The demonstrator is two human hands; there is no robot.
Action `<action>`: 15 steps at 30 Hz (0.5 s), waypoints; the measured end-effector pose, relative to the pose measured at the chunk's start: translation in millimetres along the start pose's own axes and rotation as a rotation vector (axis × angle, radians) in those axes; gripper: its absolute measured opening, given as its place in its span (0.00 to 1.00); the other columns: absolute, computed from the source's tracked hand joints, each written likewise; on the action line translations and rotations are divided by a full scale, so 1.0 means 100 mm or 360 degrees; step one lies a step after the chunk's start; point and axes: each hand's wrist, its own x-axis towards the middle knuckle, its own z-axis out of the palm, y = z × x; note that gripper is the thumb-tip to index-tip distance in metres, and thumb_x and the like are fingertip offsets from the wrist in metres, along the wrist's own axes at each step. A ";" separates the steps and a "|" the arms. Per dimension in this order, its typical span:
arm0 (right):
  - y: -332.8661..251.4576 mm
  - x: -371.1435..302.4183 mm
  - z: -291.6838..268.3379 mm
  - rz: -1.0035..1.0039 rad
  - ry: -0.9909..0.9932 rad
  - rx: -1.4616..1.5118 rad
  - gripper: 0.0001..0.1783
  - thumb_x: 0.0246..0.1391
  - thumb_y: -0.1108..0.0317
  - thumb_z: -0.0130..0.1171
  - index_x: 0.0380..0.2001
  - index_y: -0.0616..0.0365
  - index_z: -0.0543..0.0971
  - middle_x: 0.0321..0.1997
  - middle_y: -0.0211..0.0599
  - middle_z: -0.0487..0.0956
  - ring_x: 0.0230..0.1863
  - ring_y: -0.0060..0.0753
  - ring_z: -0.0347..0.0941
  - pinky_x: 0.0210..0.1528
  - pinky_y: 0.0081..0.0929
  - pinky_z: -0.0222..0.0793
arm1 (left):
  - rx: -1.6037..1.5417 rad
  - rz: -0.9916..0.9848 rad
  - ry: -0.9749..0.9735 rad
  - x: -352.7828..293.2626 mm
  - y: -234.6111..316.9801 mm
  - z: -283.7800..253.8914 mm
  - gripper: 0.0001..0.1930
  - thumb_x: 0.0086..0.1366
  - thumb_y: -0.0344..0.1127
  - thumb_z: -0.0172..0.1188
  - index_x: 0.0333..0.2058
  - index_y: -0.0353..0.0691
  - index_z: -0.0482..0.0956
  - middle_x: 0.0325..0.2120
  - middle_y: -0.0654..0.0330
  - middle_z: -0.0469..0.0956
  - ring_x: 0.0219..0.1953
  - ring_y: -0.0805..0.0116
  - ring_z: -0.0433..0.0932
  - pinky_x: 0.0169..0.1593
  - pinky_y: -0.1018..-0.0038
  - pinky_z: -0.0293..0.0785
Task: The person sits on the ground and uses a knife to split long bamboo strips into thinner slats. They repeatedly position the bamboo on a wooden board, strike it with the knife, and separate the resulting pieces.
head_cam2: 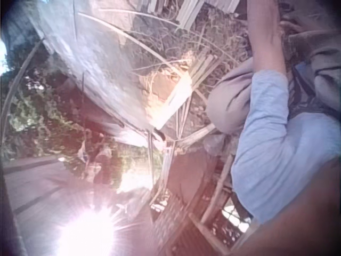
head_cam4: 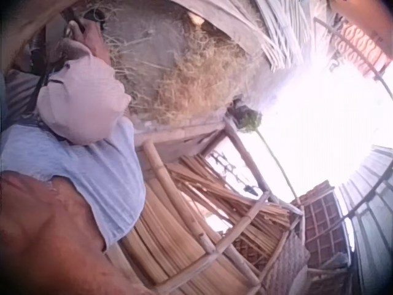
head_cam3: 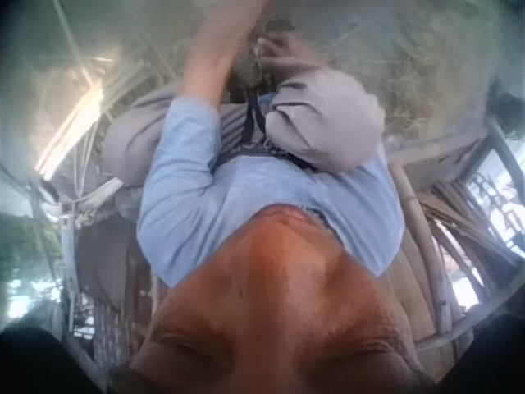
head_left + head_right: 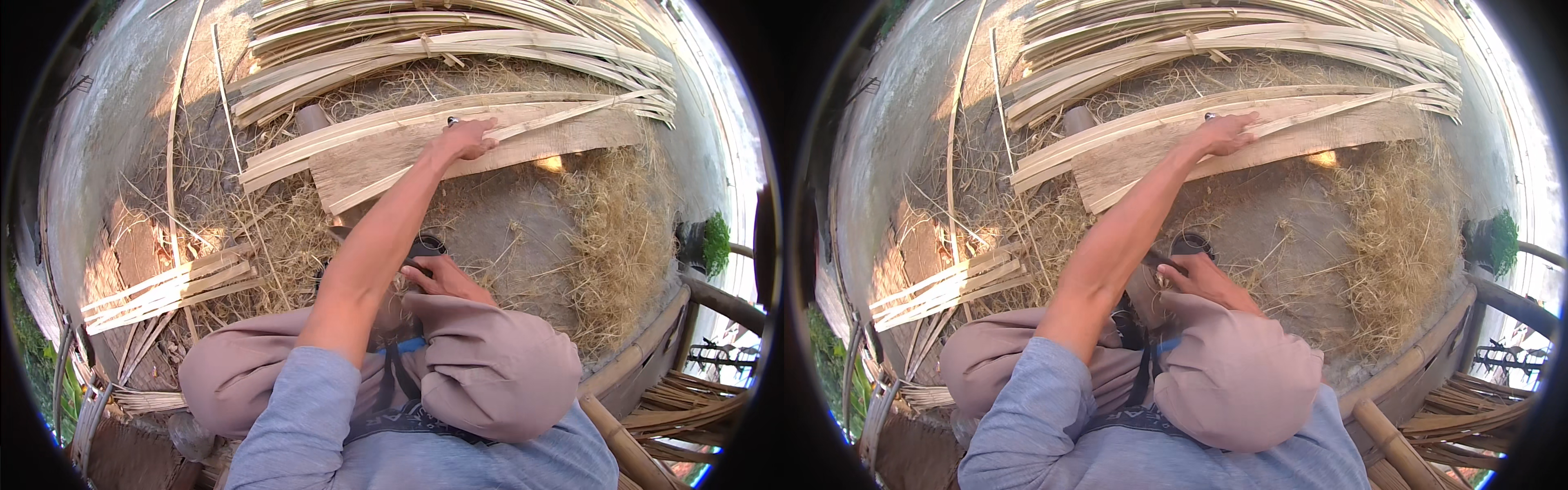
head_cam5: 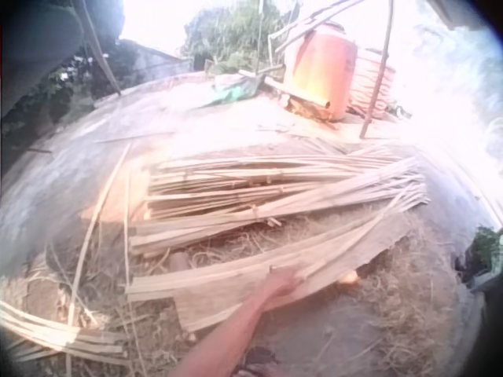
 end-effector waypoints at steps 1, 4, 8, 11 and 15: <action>0.18 -0.10 -0.11 0.0002 0.0173 0.0051 0.17 0.67 0.62 0.61 0.49 0.65 0.79 0.33 0.46 0.83 0.36 0.44 0.79 0.46 0.43 0.74 | 0.0154 0.0012 -0.0107 -0.10 0.01 -0.29 0.30 0.78 0.51 0.51 0.73 0.48 0.63 0.70 0.47 0.66 0.72 0.47 0.64 0.75 0.45 0.56; 0.93 -0.45 -0.44 0.0065 0.0653 0.0751 0.15 0.68 0.64 0.60 0.51 0.61 0.76 0.34 0.40 0.82 0.31 0.29 0.78 0.34 0.30 0.76 | 0.0620 0.0009 -0.0508 -0.41 0.30 -1.32 0.34 0.77 0.55 0.51 0.71 0.35 0.64 0.70 0.46 0.66 0.70 0.47 0.67 0.72 0.49 0.65; 1.09 -0.77 -0.78 -0.0146 0.1214 0.1572 0.26 0.67 0.61 0.62 0.63 0.52 0.67 0.39 0.38 0.82 0.27 0.23 0.78 0.28 0.26 0.78 | 0.0812 0.0047 -0.0375 -1.35 -0.07 -1.41 0.33 0.75 0.57 0.55 0.65 0.34 0.72 0.61 0.38 0.74 0.66 0.46 0.72 0.66 0.53 0.71; 0.93 -0.67 -0.95 0.0078 0.1428 0.0672 0.26 0.67 0.55 0.62 0.62 0.52 0.69 0.36 0.43 0.84 0.28 0.30 0.81 0.29 0.32 0.78 | 0.1252 0.0153 0.0200 -2.25 -0.82 -0.58 0.31 0.71 0.53 0.61 0.65 0.39 0.72 0.56 0.42 0.73 0.57 0.45 0.77 0.61 0.54 0.72; 1.04 -0.46 -1.20 0.0030 0.1840 -0.0827 0.25 0.67 0.47 0.61 0.52 0.58 0.74 0.32 0.51 0.83 0.33 0.53 0.84 0.35 0.49 0.76 | 0.1573 0.0336 0.0767 -2.67 -0.97 0.07 0.28 0.67 0.42 0.66 0.64 0.42 0.71 0.57 0.46 0.73 0.55 0.50 0.79 0.57 0.62 0.72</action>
